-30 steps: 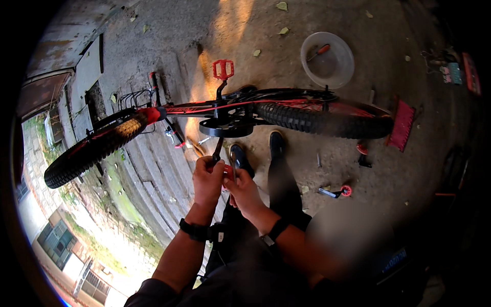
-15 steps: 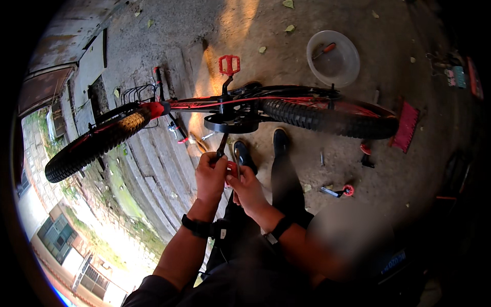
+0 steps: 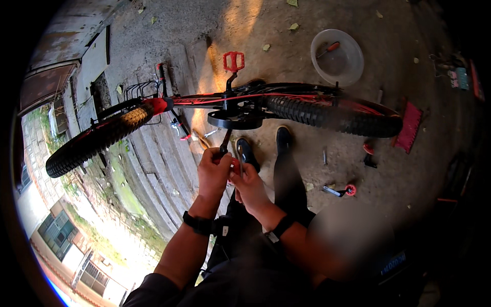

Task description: The person uses a screwdriver to remove training wheels from a bicycle, then uses a wrench to remove a pedal. The person places the removed parts on the ground and continues to work on the bicycle.

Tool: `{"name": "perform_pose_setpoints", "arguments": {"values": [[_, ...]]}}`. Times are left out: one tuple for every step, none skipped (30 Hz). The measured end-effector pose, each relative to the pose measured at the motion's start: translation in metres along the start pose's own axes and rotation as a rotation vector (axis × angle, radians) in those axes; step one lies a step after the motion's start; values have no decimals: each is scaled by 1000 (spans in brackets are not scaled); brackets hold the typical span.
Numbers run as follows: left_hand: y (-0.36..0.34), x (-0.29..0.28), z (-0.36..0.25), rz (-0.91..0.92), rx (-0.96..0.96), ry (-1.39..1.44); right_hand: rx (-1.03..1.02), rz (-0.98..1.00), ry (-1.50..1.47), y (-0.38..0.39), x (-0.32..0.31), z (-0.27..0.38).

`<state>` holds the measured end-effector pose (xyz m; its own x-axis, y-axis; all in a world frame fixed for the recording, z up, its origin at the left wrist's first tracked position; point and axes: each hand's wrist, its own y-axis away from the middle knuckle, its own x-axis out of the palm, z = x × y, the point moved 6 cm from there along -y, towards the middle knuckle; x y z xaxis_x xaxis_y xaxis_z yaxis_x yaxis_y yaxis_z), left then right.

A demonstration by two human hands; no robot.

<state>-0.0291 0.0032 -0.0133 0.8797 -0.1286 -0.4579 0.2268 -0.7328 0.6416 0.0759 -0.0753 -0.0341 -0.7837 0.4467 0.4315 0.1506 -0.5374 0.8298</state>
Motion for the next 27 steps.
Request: {"name": "perform_pose_setpoints", "arguments": {"values": [[0, 0, -2, 8, -28, 22, 2, -2, 6, 0, -1, 1], [0, 1, -4, 15, -56, 44, 4, -2, 12, 0, -2, 2], [0, 2, -4, 19, -68, 39, 7, -2, 18, 0, -3, 3], [0, 3, -4, 24, -80, 34, 6, 13, 8, -1, -5, 4], [0, 2, -3, 27, -92, 33, 4, 28, 2, -2, -6, 5], [0, 2, -3, 20, -84, 23, 2, 44, -4, -3, -6, 6], [1, 1, -3, 13, -76, 13, 3, 49, -6, -3, -6, 6], [0, 1, -2, 8, -69, -1, 5, 53, -10, -3, -6, 7], [-1, 1, -1, 3, -64, 11, 7, 57, -15, -2, -5, 7], [-1, 1, 1, -1, -59, 24, 14, 62, -15, -2, -4, 8], [-1, 0, -1, -5, -54, 36, 22, 67, -15, 0, -3, 8], [0, 0, -3, 15, -69, 78, 29, 71, -15, 0, -3, 7], [3, -1, -7, 34, -84, 120, 19, 80, -12, 0, -3, 6], [4, -1, -11, 54, -98, 163, 8, 90, -9, -1, -3, 6], [4, -1, -13, 55, -71, 143, -3, 99, -5, -2, -3, 6], [4, -1, -14, 56, -43, 123, -2, 97, -6, -2, -4, 6], [4, -1, -14, 56, -17, 104, 0, 96, -6, -2, -4, 6], [3, -1, -12, 61, -22, 128, 1, 94, -6, -2, -4, 7], [3, -1, -9, 67, -27, 152, 10, 86, 2, -1, -4, 7], [2, -1, -6, 71, -32, 175, 19, 80, 9, 2, -2, 10], [0, -1, -2, 44, -14, 127, 28, 75, 17, 3, 0, 10], [-2, 0, 5, 16, 4, 78, 18, 70, 33, 2, 0, 9], [-2, 1, 2, -7, 22, 30, 8, 62, 48, 1, -1, 8], [-2, 2, 2, 7, -21, 61, -3, 54, 63, 1, -2, 7], [-1, 3, 1, 22, -63, 91, -1, 50, 77, 1, -3, 6], [-1, 3, -1, 35, -106, 122, 3, 46, 92, 2, -3, 7], [-1, 3, -1, 30, -100, 107, 6, 42, 106, 2, -3, 7]]}}
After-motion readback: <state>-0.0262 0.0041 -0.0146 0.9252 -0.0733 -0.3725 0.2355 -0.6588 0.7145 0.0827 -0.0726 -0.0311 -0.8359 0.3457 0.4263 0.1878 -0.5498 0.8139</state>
